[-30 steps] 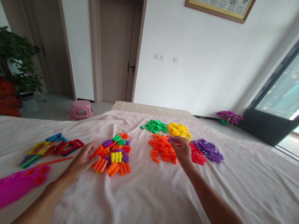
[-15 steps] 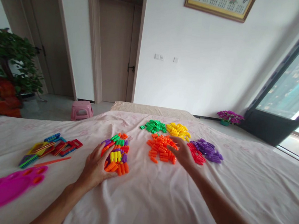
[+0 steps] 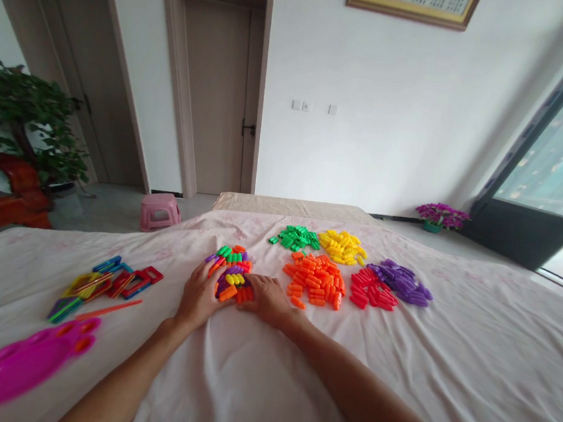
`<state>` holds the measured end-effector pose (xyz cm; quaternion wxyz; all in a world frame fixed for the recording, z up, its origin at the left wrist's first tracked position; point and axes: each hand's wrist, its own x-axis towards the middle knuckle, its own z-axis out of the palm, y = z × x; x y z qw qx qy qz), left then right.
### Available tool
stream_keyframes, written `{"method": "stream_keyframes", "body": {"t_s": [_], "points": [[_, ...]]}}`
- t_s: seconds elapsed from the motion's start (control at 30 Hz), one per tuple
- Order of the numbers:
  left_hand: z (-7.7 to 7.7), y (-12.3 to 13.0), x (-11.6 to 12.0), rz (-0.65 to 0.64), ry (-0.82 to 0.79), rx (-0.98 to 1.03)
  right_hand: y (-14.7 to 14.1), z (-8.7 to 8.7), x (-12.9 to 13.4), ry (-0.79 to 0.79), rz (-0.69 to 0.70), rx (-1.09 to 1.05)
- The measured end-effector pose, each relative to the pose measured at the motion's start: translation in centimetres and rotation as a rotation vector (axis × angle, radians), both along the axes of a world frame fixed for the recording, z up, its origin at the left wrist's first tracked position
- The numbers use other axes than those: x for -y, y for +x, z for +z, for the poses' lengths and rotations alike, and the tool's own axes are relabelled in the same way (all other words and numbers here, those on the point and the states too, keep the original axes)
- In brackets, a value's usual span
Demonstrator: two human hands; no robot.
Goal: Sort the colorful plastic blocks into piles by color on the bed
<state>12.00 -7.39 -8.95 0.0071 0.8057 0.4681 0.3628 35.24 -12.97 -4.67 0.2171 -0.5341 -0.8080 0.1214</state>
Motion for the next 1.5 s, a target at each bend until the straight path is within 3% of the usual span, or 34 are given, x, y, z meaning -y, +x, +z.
{"method": "stream_keyframes", "body": {"t_s": [0.1, 0.23, 0.43, 0.73, 0.9, 1.07, 1.17, 1.27, 1.37, 1.5], "points": [[0.4, -0.6, -1.2, -0.09, -0.091, 0.07, 0.3, -0.1, -0.1, 0.061, -0.108, 0.014], [0.1, -3.8, -1.7, -0.176, -0.2, 0.208, 0.0, -0.2, 0.6, 0.066, -0.189, 0.006], [-1.0, -8.5, -1.5, 0.177, -0.299, 0.25, -0.7, 0.3, 1.7, 0.101, -0.162, 0.05], [-1.5, -8.8, -2.9, 0.268, -0.251, 0.084, -0.3, 0.4, 1.6, 0.096, -0.187, 0.057], [-1.7, -8.8, -2.9, 0.225, -0.228, -0.025, 2.9, 1.2, -0.3, 0.23, -0.318, -0.033], [-1.9, -8.7, -2.8, 0.231, -0.22, -0.099, 8.3, 2.6, -2.0, 0.378, -0.596, -0.056], [-2.0, -8.7, -2.9, 0.248, -0.222, -0.129, 11.1, 2.8, -2.3, 0.397, -0.771, -0.048], [-2.1, -8.7, -3.0, 0.262, -0.223, -0.149, 12.7, 2.6, -2.2, 0.379, -0.862, -0.066], [-2.1, -8.7, -3.0, 0.267, -0.223, -0.162, 12.7, 2.5, -2.2, 0.422, -0.836, -0.121], [-2.0, -8.6, -2.9, 0.267, -0.219, -0.176, 10.0, 2.3, -2.3, 0.494, -0.61, -0.181]]}}
